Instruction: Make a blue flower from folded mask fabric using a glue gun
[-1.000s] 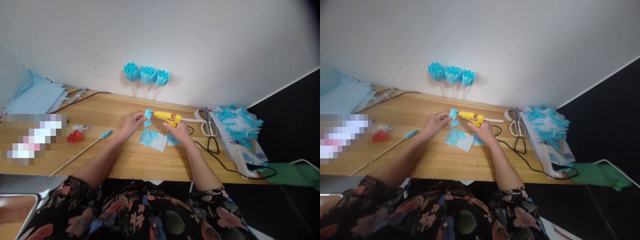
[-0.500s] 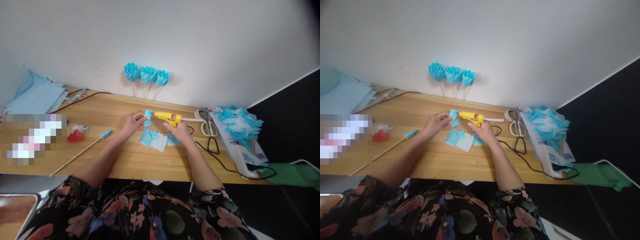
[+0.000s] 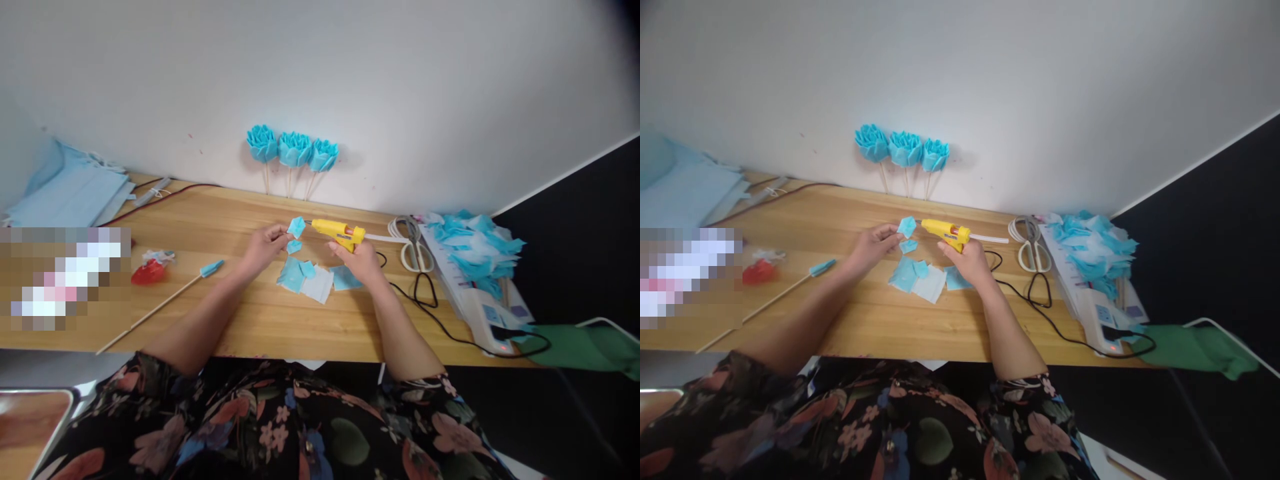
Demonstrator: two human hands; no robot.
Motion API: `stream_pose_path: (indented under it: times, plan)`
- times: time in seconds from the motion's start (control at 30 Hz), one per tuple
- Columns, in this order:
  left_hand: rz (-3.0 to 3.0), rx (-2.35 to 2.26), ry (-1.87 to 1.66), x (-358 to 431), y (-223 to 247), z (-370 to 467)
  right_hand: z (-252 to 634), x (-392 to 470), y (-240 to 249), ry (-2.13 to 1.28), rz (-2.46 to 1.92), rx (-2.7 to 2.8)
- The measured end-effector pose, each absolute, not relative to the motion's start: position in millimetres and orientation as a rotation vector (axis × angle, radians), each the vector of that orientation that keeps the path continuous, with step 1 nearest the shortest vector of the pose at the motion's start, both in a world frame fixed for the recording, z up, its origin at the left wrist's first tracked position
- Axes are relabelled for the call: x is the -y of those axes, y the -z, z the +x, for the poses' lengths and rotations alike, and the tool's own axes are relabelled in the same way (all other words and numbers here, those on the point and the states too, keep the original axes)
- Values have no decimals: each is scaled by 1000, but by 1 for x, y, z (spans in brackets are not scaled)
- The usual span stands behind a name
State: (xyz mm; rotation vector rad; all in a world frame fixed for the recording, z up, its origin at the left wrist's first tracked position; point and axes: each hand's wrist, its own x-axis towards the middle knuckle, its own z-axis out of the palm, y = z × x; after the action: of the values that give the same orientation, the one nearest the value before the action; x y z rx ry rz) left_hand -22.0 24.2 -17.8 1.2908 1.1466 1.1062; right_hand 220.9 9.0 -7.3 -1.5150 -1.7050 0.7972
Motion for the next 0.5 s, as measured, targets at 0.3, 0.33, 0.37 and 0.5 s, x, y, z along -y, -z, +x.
stream_pose_path:
  times: [0.3,0.33,0.37,0.5]
  plan:
    - [1290,-1215,-1111,-26,17,-24,222,-5,6,-1023,-1330,1680]
    - [1291,-1221,-1112,-26,17,-24,222,-5,6,-1013,-1334,1683]
    - [1290,-1228,-1114,-26,16,-25,222,-4,5,-1002,-1341,1682]
    - [1284,-1256,-1118,-26,16,-25,222,-4,4,-979,-1335,1673]
